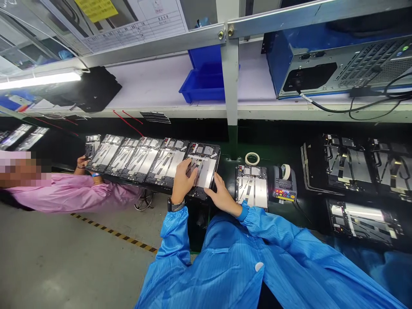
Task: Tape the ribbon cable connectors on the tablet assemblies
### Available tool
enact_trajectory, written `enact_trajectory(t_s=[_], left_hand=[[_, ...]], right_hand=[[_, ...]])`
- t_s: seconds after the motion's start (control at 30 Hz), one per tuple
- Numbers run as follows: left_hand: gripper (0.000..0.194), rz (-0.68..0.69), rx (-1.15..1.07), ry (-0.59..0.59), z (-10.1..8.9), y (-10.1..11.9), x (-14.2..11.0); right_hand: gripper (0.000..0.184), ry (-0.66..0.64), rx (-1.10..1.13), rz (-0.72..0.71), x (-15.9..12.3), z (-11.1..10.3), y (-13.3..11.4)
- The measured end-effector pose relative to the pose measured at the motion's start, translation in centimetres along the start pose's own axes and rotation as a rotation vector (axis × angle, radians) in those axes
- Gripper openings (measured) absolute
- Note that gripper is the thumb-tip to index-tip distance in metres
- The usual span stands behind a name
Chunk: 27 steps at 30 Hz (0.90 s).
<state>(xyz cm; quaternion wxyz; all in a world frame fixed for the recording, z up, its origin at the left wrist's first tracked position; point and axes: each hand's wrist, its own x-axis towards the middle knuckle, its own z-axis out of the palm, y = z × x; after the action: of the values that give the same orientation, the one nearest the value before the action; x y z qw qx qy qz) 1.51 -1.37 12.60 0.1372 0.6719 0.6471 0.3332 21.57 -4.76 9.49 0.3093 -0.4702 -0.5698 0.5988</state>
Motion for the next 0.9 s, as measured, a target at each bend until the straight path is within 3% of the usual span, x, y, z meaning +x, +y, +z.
enact_trajectory(t_s=[0.23, 0.43, 0.5, 0.6, 0.67, 0.7, 0.8, 0.9], left_hand=[[0.045, -0.014, 0.004, 0.031, 0.3, 0.2, 0.5], [0.043, -0.018, -0.062, 0.042, 0.1, 1.0, 0.6], [0.042, -0.062, -0.066, 0.129, -0.5, 1.2, -0.7], [0.042, -0.253, -0.035, 0.484, -0.4, 1.7, -4.3], [0.049, -0.413, -0.05, 0.716, 1.0, 2.4, -7.2], [0.057, -0.482, -0.082, 0.76, 2.0, 2.8, -8.5], [0.079, -0.628, -0.261, 0.629, 5.7, 4.3, -10.8], [0.09, -0.65, -0.353, 0.525, 8.2, 5.4, -10.5]], right_hand=[[0.079, 0.086, 0.014, -0.068, 0.1, 0.0, 0.0], [0.075, 0.151, 0.088, -0.047, 0.0, 0.3, 0.8], [0.076, 0.167, 0.083, -0.045, 0.2, 0.2, 1.0], [0.08, 0.205, 0.062, -0.05, 1.9, -0.6, 1.2], [0.08, 0.246, 0.041, -0.073, 4.0, -1.7, 1.4], [0.08, 0.269, 0.029, -0.092, 5.2, -2.2, 1.5], [0.082, 0.328, -0.007, -0.138, 9.3, -3.7, 1.4], [0.087, 0.388, -0.056, -0.15, 12.6, -4.1, 1.1]])
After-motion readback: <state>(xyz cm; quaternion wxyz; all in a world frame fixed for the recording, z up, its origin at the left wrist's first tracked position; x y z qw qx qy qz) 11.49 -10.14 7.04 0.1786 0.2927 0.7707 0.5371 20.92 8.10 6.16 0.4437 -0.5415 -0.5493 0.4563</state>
